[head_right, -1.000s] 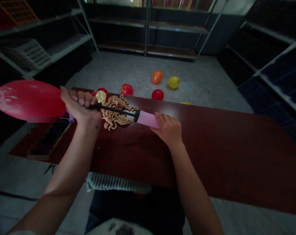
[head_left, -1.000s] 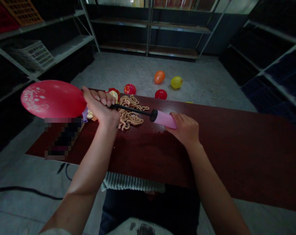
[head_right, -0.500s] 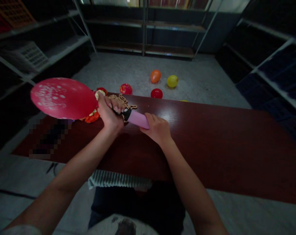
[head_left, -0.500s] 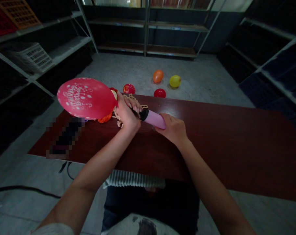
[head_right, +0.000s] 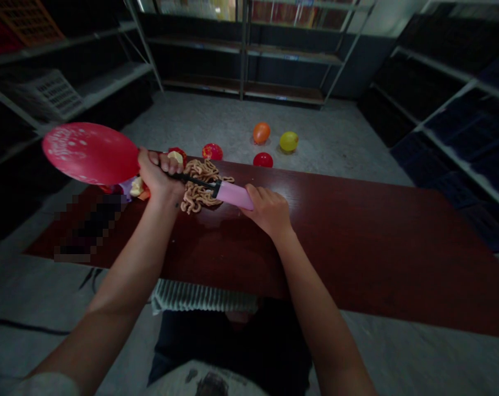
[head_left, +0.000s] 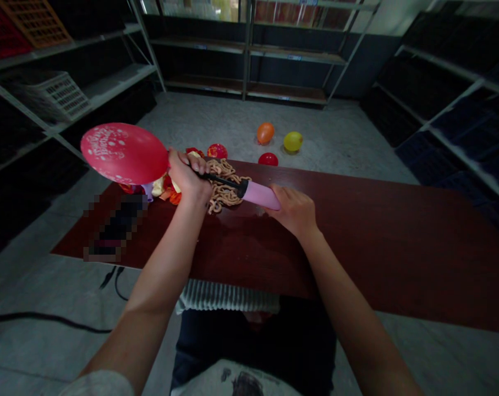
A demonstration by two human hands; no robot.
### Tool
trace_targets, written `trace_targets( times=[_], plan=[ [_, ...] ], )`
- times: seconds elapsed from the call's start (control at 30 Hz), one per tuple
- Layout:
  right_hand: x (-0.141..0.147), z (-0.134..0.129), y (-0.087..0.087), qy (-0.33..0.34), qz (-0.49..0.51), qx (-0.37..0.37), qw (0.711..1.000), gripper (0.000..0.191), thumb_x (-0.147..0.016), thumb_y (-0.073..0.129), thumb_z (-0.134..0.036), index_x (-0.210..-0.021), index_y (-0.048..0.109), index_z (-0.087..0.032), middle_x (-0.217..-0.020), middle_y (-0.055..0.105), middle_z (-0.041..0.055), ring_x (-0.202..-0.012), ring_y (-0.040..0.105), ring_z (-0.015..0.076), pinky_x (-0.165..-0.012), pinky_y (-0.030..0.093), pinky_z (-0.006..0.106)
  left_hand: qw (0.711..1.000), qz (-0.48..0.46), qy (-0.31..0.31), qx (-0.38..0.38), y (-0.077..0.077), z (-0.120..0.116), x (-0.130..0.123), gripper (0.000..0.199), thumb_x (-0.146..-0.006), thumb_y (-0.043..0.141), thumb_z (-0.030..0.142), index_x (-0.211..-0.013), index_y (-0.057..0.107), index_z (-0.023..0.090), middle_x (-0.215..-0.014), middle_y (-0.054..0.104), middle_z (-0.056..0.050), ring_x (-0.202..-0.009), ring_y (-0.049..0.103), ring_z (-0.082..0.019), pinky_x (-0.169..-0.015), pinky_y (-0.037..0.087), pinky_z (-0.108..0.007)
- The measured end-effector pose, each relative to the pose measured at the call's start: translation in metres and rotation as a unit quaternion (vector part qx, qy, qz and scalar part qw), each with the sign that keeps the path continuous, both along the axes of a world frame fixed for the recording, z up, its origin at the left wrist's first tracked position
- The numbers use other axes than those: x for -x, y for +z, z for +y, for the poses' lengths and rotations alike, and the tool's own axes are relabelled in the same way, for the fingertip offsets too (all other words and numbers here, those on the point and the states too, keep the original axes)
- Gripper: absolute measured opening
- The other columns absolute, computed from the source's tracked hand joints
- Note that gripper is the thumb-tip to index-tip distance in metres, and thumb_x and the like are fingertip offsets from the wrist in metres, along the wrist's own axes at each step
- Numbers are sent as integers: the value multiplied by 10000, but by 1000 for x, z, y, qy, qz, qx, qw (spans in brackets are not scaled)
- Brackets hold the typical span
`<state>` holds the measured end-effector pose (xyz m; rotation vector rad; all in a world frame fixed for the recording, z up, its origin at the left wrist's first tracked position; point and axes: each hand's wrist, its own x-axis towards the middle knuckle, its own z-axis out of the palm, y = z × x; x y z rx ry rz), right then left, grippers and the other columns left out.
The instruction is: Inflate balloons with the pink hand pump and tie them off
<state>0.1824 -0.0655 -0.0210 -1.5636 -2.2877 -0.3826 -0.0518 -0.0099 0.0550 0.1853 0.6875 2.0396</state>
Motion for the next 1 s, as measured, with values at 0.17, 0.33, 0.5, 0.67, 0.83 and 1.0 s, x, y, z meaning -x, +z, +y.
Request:
trace_targets(
  times=[0.17, 0.33, 0.5, 0.67, 0.83, 1.0],
  plan=[
    [-7, 1, 2, 2, -4, -3, 1000, 421, -997, 633, -494, -1278, 718, -192, -1044, 797, 110, -925, 698, 255, -748, 431, 314, 999, 16, 3, -32, 5, 2, 38, 593, -1134, 484, 454, -640, 259, 215, -437, 267, 48, -353, 252, -97, -415, 235, -272],
    [0, -5, 10, 18, 5, 12, 1000, 422, -1001, 665, -460, -1320, 711, -188, -1111, 805, 125, -944, 719, 257, -791, 463, 326, 996, 10, 32, -77, 23, -11, 58, 575, -1181, 369, 369, -640, 265, 203, -440, 248, 54, -368, 201, -93, -410, 183, -256],
    [1, -10, 10, 8, 9, 50, 999, 437, -952, 740, -393, -1331, 703, -178, -1129, 808, 128, -935, 747, 272, -768, 486, 331, 995, 27, 70, -72, 22, -11, 43, 595, -1188, 355, 344, -617, 281, 190, -459, 235, 58, -380, 196, -87, -409, 187, -244],
    [-4, -8, 8, -5, 4, 66, 998, 436, -926, 758, -324, -1332, 689, -180, -1138, 803, 144, -938, 751, 286, -760, 496, 333, 996, 59, 69, -17, 6, -5, 15, 614, -1147, 489, 449, -628, 269, 206, -477, 248, 53, -375, 248, -97, -419, 235, -262],
    [0, -8, 8, 7, 18, 75, 997, 433, -925, 751, -329, -1318, 681, -161, -1155, 800, 148, -953, 758, 290, -761, 501, 335, 996, 75, 25, -41, -13, -11, -31, 632, -1142, 480, 506, -613, 286, 219, -456, 264, 54, -370, 266, -94, -426, 255, -264],
    [3, -9, 5, 1, 24, 79, 997, 408, -942, 732, -362, -1296, 678, -168, -1155, 805, 151, -935, 759, 293, -747, 489, 333, 996, 81, -18, -16, -33, -13, -66, 614, -1155, 452, 444, -595, 327, 225, -436, 301, 56, -347, 305, -109, -426, 296, -267]
  ],
)
